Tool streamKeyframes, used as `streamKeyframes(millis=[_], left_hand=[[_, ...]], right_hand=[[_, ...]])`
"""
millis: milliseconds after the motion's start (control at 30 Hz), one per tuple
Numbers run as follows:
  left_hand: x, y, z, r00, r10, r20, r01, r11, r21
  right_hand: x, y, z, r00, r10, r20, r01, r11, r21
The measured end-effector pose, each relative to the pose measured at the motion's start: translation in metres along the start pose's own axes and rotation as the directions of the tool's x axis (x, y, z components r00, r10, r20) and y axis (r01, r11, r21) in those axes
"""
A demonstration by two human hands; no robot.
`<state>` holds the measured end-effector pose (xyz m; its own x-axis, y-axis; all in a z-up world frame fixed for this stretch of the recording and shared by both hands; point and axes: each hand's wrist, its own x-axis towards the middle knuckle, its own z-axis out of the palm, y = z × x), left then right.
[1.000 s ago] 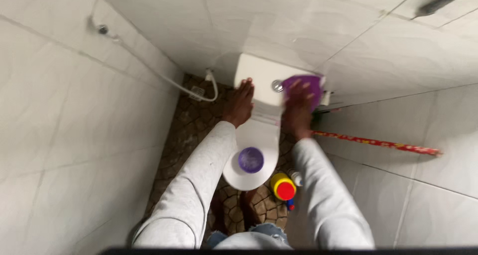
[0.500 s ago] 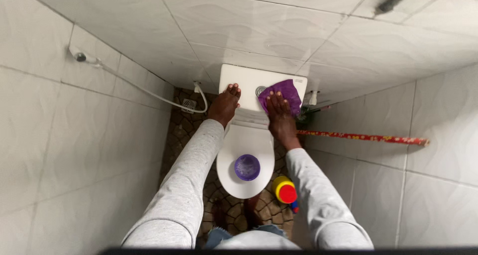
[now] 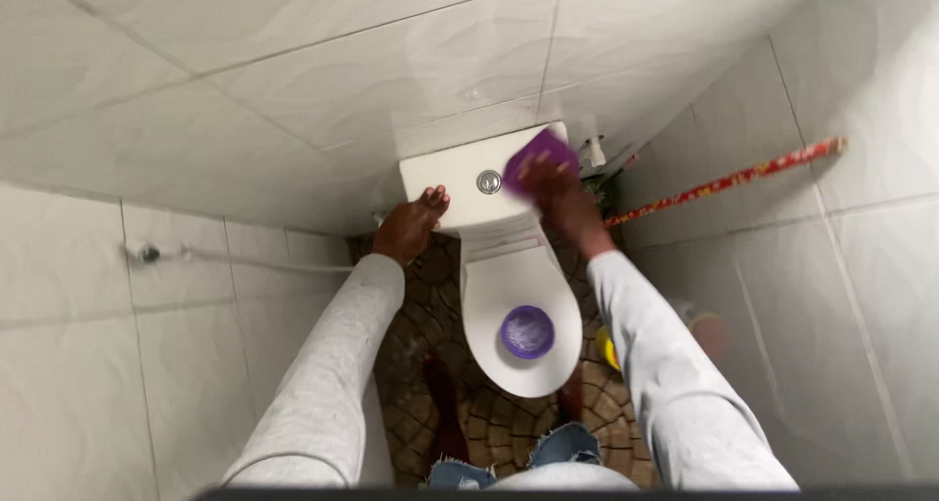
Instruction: The person wipes the exterior of the toilet tank and surrounding wall with a cloth, rinses the cloth under a shower head, and then uses a toilet brush and soapy water to scrub the base and lower exterior of the toilet.
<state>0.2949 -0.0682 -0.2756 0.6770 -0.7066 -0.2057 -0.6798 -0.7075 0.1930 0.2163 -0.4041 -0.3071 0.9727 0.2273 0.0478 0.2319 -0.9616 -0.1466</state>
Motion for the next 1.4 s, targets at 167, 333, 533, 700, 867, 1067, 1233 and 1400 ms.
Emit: streamKeyframes(millis=[167, 333, 533, 700, 867, 1067, 1233, 1400], left_hand=[[-0.007, -0.014, 0.003, 0.993, 0.117, -0.004, -0.117, 0.993, -0.005], [0.002, -0.026, -0.014, 0.963, 0.257, 0.079, -0.268, 0.941, 0.205], [0.019, -0.024, -0.023, 0.911, 0.341, 0.23, -0.412, 0.759, 0.504], [0.027, -0.028, -0.036, 0.922, 0.185, 0.34, -0.324, 0.85, 0.415], [0.043, -0.032, -0.029, 0.89, 0.393, 0.23, -0.455, 0.794, 0.403], [0.045, -0.024, -0.046, 0.891, 0.178, 0.418, -0.345, 0.865, 0.366], [0.052, -0.027, -0.044, 0.92, 0.315, 0.233, -0.373, 0.885, 0.278], [0.054, -0.017, -0.049, 0.923, 0.19, 0.335, -0.291, 0.913, 0.285]], right_hand=[[0.015, -0.034, 0.019, 0.862, 0.234, -0.449, -0.157, 0.967, 0.202], [0.008, -0.18, 0.016, 0.899, 0.366, -0.24, -0.394, 0.916, -0.076], [0.039, -0.132, -0.014, 0.803, 0.595, -0.034, -0.594, 0.804, 0.021], [0.043, -0.087, 0.049, 0.36, 0.817, -0.451, -0.596, 0.573, 0.563], [0.037, -0.188, 0.085, 0.146, 0.95, 0.274, -0.314, -0.218, 0.924], [0.061, -0.15, 0.111, -0.017, 0.959, 0.282, -0.103, -0.282, 0.954], [0.066, -0.227, 0.103, 0.0, 1.0, 0.018, -0.014, -0.018, 1.0], [0.05, -0.186, 0.069, 0.092, 0.995, 0.029, -0.238, -0.006, 0.971]])
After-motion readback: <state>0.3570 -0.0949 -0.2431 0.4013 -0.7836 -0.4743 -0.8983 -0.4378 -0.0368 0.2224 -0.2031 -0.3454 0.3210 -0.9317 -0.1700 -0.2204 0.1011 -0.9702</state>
